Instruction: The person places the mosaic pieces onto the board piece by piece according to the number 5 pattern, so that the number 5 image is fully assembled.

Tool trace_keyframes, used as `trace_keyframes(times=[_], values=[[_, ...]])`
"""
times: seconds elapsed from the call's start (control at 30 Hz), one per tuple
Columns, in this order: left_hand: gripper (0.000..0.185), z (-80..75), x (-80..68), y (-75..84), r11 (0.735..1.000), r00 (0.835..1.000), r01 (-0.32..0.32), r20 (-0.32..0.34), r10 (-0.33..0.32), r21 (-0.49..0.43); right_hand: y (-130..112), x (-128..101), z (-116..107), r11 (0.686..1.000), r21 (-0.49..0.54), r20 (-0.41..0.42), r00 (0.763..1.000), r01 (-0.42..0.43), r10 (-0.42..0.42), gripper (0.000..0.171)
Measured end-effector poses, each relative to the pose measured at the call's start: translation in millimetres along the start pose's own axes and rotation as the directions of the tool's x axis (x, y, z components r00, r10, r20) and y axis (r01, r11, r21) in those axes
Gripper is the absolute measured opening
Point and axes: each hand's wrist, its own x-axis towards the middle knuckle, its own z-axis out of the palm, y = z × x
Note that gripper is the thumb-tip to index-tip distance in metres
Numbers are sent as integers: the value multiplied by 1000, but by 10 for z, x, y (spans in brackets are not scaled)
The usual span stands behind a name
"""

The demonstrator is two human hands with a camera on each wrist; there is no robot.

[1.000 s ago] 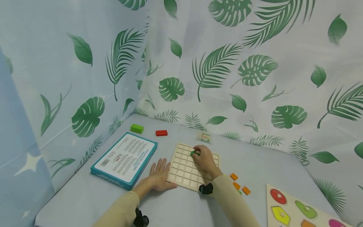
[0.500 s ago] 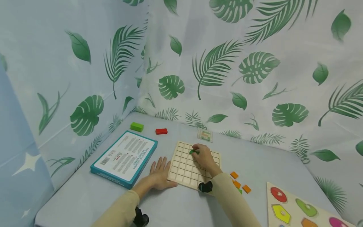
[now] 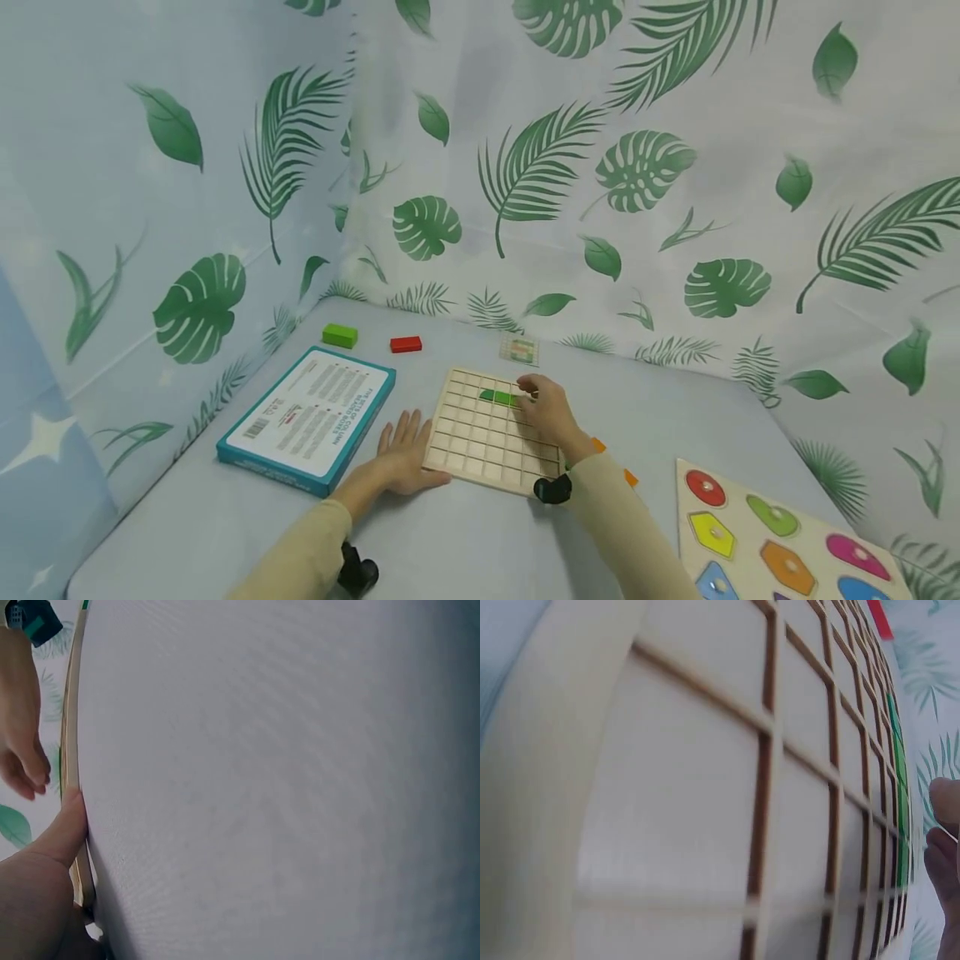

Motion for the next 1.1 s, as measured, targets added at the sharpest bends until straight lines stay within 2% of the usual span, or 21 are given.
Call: trace_keyframes(times=[0.17,0.43,0.67,0.83,1.1], values=[[95,-17,-44,9,1000,1000,-12,-10,12,-14,67,-105,-106,999,19,-11,999,-33,33,29],[93,-36,-75,37,1000,1000,-11,-10,11,10,135,-247,-274,1000,-12,-33,999,-13,13,27],[95,-23,-71,46,1000,1000,-28,-6,28,-9,268,-385,-463,996,-34,-70,994,-84,82,24],[96,-13,-79,40,1000,1000,-27,-3,27,6,353,-495,-566,991,-81,-110,989,-107,98,22],[97,3,-42,31,1000,1000,-26,3,26,14,528,-675,-720,979,-98,-92,981,-179,170,19]])
